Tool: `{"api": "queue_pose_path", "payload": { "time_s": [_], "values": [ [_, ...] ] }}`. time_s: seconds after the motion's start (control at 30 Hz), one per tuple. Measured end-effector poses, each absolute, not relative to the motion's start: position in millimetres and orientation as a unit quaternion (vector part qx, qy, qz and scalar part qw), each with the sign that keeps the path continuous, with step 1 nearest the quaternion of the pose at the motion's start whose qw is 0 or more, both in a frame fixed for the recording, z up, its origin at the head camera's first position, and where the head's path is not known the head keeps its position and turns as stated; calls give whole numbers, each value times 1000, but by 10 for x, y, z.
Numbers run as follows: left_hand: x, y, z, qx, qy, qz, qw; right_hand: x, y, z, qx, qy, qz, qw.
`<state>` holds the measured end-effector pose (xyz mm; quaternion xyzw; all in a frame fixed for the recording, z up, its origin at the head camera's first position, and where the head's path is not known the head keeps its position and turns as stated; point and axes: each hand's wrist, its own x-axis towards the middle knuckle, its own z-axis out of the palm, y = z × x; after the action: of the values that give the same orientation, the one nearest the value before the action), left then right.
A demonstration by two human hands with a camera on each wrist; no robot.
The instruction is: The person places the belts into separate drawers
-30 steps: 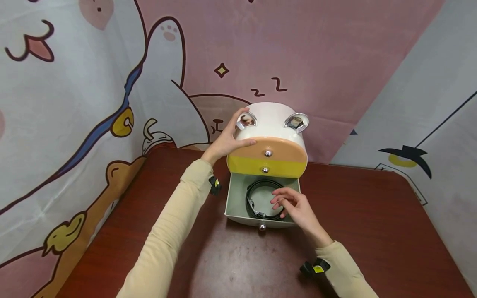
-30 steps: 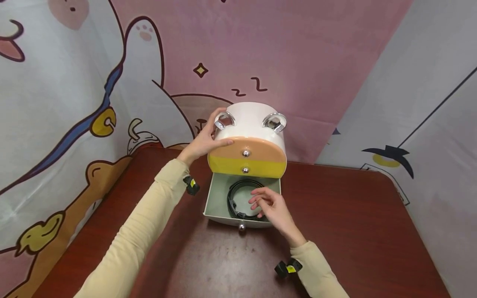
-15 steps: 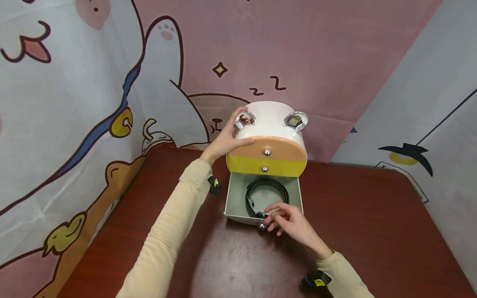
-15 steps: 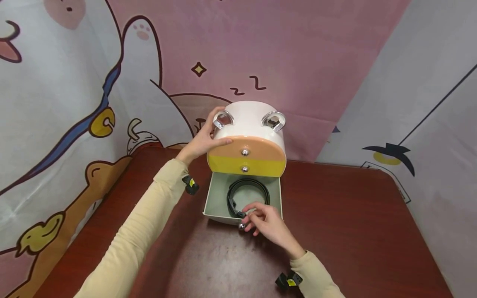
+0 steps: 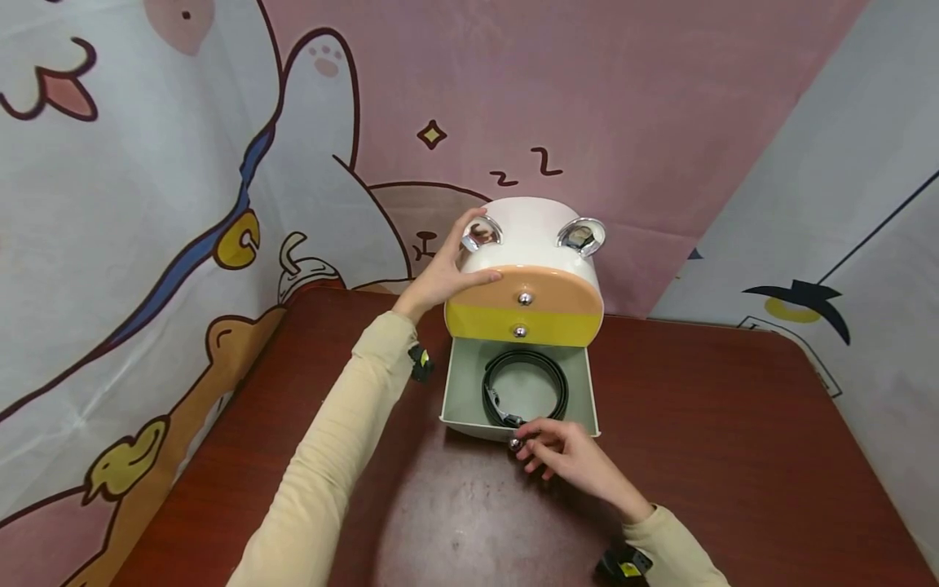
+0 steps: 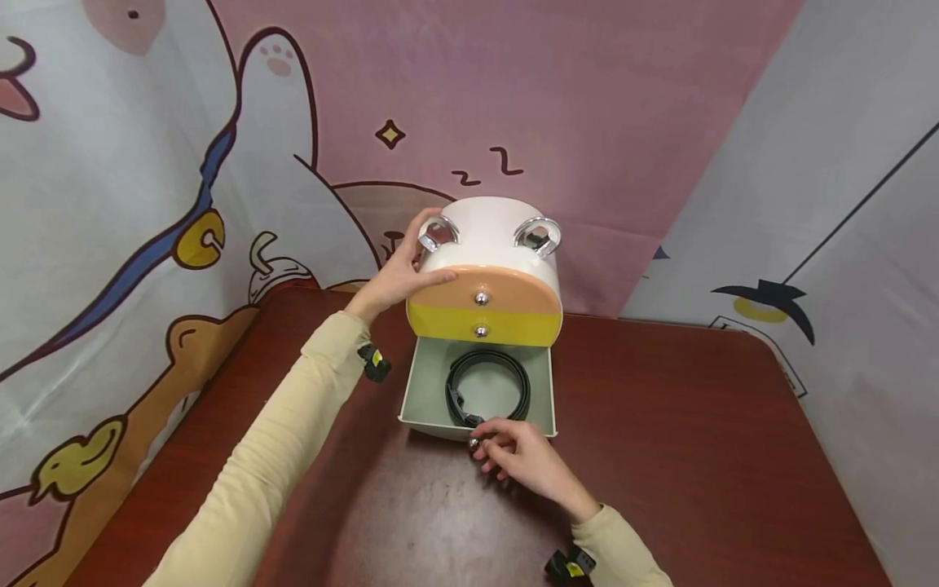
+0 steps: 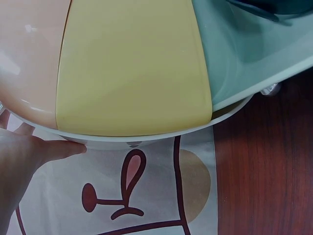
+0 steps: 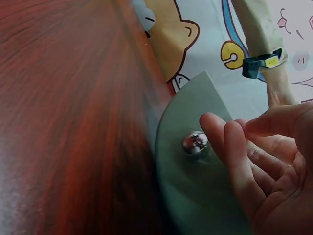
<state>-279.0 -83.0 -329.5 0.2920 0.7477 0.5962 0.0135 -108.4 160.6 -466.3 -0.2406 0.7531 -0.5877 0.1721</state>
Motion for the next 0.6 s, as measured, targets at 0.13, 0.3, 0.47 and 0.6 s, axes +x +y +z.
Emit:
{"api": "queue_pose_path", "payload": {
  "time_s": [0.13, 0.3, 0.47, 0.6],
  "values": [
    [-2793, -833, -3299, 291, 748, 596, 14, -1074, 1611, -4719, -259, 765, -567, 162],
    [-2789, -830, -3292, 290, 752, 592, 15, -1067, 1610, -4783, -280, 809, -500, 128],
    [-2784, -828, -3284, 286, 754, 591, 19, -1063, 1573, -4838, -265, 832, -476, 103],
    [-2783, -828, -3288, 285, 754, 592, 18, -1049, 1519, -4875, -241, 847, -469, 67]
  ]
}}
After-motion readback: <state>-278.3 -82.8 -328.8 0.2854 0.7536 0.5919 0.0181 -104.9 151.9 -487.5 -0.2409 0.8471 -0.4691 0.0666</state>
